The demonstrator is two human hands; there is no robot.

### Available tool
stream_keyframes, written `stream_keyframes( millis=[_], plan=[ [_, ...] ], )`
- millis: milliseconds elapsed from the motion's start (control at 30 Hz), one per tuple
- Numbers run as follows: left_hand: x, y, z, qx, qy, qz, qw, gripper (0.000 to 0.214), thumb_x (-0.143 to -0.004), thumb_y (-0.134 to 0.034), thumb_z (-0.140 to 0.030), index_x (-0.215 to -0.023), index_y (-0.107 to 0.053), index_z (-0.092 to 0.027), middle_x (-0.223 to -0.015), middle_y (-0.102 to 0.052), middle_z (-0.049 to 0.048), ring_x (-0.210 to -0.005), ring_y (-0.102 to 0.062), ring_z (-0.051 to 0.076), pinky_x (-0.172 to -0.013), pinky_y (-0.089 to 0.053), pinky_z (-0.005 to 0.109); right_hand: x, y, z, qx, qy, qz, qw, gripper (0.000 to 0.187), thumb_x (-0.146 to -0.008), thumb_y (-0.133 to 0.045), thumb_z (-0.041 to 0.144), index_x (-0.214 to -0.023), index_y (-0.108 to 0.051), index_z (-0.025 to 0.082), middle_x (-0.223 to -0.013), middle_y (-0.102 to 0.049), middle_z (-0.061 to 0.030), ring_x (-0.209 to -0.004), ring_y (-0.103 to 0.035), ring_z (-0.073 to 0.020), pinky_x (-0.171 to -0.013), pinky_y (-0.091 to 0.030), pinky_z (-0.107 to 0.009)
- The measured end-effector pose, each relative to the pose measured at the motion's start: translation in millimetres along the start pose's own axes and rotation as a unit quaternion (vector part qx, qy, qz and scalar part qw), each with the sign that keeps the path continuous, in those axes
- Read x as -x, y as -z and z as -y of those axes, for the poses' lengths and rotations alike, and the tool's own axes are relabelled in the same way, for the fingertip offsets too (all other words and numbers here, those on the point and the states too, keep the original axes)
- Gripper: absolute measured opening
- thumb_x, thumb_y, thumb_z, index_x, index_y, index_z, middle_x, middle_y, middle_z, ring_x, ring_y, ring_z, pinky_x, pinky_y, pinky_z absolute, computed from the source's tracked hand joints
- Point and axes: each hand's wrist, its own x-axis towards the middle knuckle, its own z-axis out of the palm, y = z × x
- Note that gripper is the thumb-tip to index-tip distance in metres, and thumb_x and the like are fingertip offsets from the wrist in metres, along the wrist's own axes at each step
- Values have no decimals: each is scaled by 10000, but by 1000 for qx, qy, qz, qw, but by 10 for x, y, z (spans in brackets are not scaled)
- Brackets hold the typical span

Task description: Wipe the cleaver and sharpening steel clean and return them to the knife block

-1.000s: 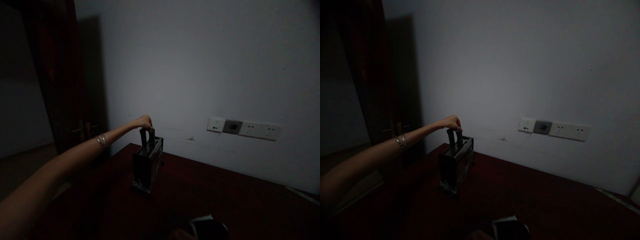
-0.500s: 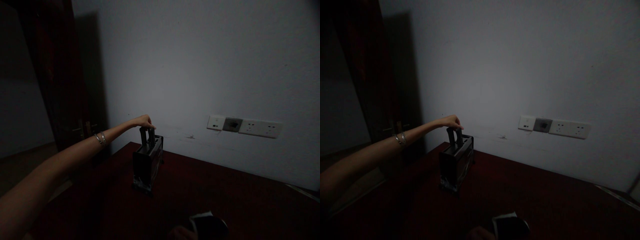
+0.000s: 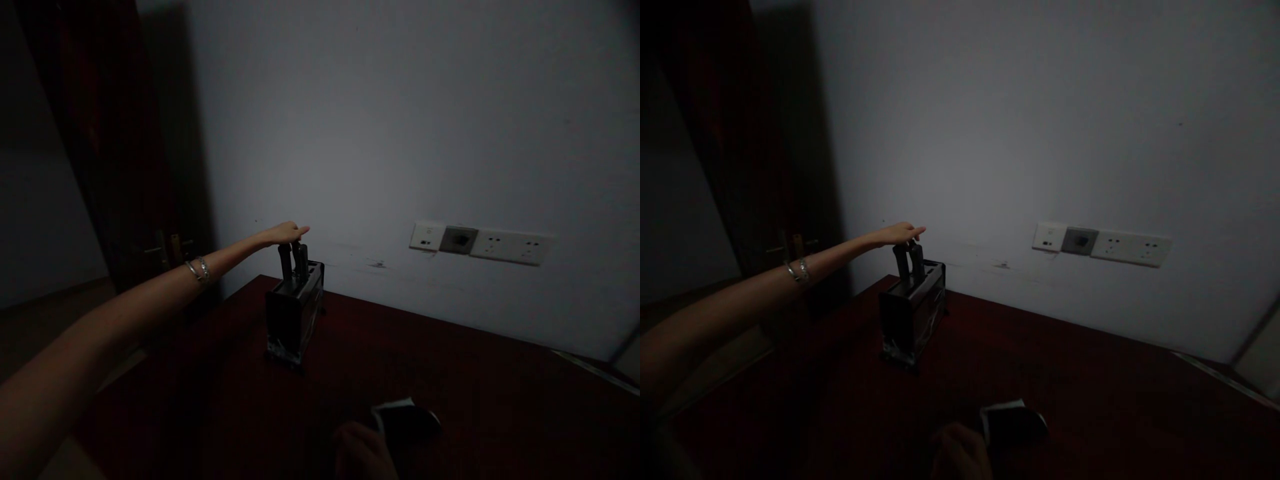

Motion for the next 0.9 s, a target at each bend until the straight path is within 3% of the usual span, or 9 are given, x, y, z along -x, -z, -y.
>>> stream_keyframes(
  millis=[133,267,367,433,533,633,733,800,900],
  plan=[
    [33,99,-102,-57,-49,-135,988,292,-753,-521,-376,-588,-601,-149,-567,-568,63,-604,-538,169,-630,-378,255,91,-37,113,25,23,41,999,431,-618,-663,541,-714,-627,122,-447,-596,-17,-376,-525,-121,-404,-339,-209],
    [229,227,-332,-79,-142,-253,954,150,-730,-544,-229,-830,-626,-152,-785,-606,83,-790,-551,194,-771,-381,288,233,-28,369,93,64,66,991,314,-706,-629,440,-746,-642,129,-504,-614,-14,-441,-556,-119,-449,-373,-210],
    [566,213,-678,-54,-234,-295,925,226,-749,-515,-171,-962,-592,-169,-923,-581,74,-925,-515,200,-859,-350,297,293,96,570,150,125,54,979,245,-751,-600,388,-769,-648,148,-549,-626,-15,-509,-569,-127,-499,-395,-222],
    [840,104,-957,-75,-282,-293,910,231,-765,-485,-148,-977,-576,-161,-973,-553,74,-998,-486,211,-894,-333,313,295,242,695,192,163,31,967,233,-760,-588,383,-783,-648,159,-583,-635,-21,-550,-573,-139,-531,-409,-236],
    [1203,-227,-1300,-132,-339,-253,897,223,-776,-450,-135,-969,-561,-147,-985,-534,69,-1021,-472,219,-890,-346,343,261,525,861,263,210,-14,942,249,-755,-576,408,-795,-639,170,-653,-657,-40,-632,-601,-179,-607,-448,-281],
    [1442,-744,-1429,-181,-379,-170,891,220,-790,-412,-150,-948,-562,-124,-967,-544,90,-945,-505,212,-814,-398,336,212,835,969,373,283,-89,879,250,-760,-553,408,-841,-645,189,-821,-673,-73,-809,-610,-231,-760,-450,-355],
    [1608,-1374,-1361,-215,-377,-25,900,221,-778,-404,-160,-902,-577,-100,-928,-567,125,-860,-541,216,-711,-438,326,182,1106,985,453,330,-138,817,257,-752,-547,381,-896,-648,193,-967,-644,-96,-938,-573,-252,-866,-411,-398],
    [1700,-1791,-1265,-206,-367,65,905,226,-775,-412,-183,-897,-584,-102,-953,-578,137,-851,-560,227,-664,-453,321,182,1236,955,474,336,-160,798,271,-753,-530,367,-923,-642,187,-982,-634,-104,-950,-565,-253,-875,-409,-409],
    [1800,-2310,-1125,-184,-302,165,921,255,-795,-420,-244,-911,-602,-108,-994,-590,152,-923,-566,261,-684,-469,338,209,1349,889,491,333,-172,786,280,-752,-507,358,-929,-636,183,-976,-634,-108,-939,-566,-251,-865,-416,-416]
  ],
)
